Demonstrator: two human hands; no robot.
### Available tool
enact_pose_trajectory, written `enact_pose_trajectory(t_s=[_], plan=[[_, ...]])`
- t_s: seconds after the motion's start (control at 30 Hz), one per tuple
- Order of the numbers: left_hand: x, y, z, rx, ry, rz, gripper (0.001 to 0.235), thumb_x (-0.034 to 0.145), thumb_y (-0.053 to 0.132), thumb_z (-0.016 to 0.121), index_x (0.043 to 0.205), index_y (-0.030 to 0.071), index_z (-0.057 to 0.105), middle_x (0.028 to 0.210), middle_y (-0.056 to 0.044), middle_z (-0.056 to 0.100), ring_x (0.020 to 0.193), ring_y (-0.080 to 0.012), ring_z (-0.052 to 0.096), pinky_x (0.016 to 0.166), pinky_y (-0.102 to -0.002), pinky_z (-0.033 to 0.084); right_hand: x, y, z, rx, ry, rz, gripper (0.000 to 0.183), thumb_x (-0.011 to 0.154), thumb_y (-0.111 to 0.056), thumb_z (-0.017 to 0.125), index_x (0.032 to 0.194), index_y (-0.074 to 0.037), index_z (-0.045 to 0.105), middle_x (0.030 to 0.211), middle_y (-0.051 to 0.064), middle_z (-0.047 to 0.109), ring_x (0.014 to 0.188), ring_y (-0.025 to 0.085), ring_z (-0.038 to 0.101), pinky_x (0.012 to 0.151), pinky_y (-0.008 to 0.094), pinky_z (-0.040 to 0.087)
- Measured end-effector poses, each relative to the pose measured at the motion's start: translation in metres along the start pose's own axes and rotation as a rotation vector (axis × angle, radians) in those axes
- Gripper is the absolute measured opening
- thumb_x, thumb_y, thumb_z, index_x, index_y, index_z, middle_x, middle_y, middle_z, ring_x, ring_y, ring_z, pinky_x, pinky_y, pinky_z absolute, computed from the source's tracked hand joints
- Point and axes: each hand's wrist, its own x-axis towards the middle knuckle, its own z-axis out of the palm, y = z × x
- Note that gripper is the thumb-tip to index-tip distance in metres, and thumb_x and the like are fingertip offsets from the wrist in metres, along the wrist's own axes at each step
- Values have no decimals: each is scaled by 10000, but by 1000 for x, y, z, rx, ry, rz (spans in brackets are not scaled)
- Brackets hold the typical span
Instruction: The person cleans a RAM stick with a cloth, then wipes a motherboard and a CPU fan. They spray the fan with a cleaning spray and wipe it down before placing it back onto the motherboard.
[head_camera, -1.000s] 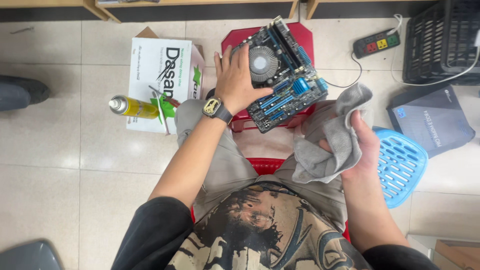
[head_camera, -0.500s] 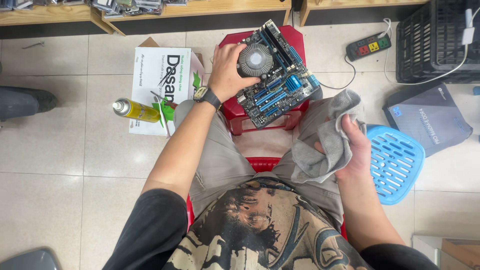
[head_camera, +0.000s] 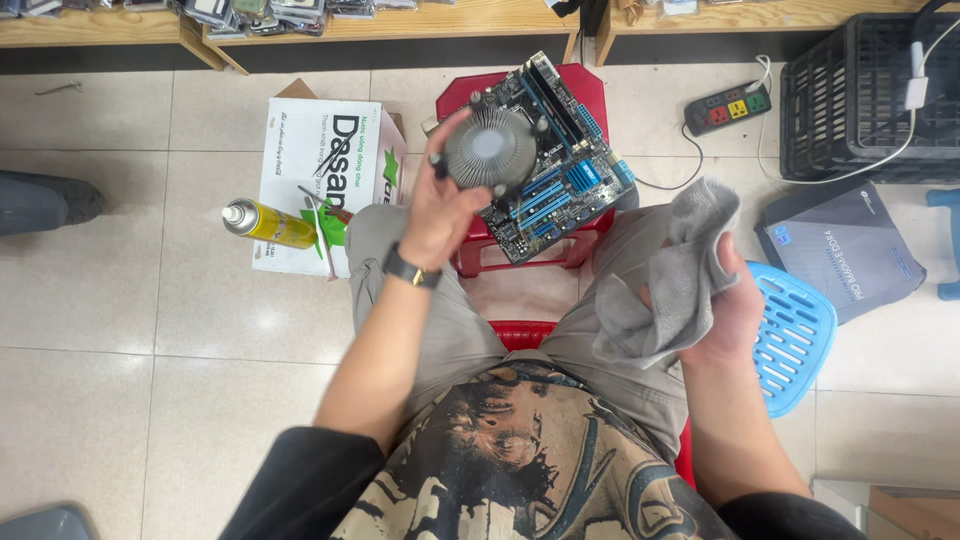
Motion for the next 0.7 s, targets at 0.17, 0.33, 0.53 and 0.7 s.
enact_pose_trajectory(t_s=[0.17, 0.33, 0.53, 0.7], plan=[[-34, 28, 55, -884, 39, -166, 826, 952, 562, 971, 1595, 152, 654, 1640, -163, 673, 1572, -445, 556, 1315, -850, 387, 4, 13, 40, -480, -89, -397, 266, 1097, -352, 749, 984, -119, 690, 849, 85, 755, 747, 195, 810, 728, 344, 678], [-58, 35, 80, -1072, 56, -258, 1004, 988, 548, 885, 1798, 238, 378, 1671, -259, 580, 1557, -597, 521, 1241, -842, 479, -18, 0, 110, -1343, -256, -782, 283, 1171, -318, 666, 1213, -57, 767, 893, 65, 579, 854, 167, 546, 808, 349, 499], [-57, 77, 107, -787, 177, -210, 732, 1145, 624, 632, 1673, 124, 553, 1650, -297, 632, 1392, -379, 716, 1223, -519, 591, -33, 32, 155, -2307, -362, -1099, 478, 1160, -555, 719, 1541, -280, 810, 1030, 73, 594, 751, 266, 638, 476, 421, 474], [-64, 90, 108, -694, 288, -219, 610, 1181, 589, 587, 1510, 83, 676, 1479, -305, 700, 1221, -349, 753, 1095, -498, 636, -37, 39, 154, -2307, -509, -1027, 473, 1152, -510, 716, 1531, -246, 824, 936, 65, 606, 699, 196, 606, 446, 304, 482]])
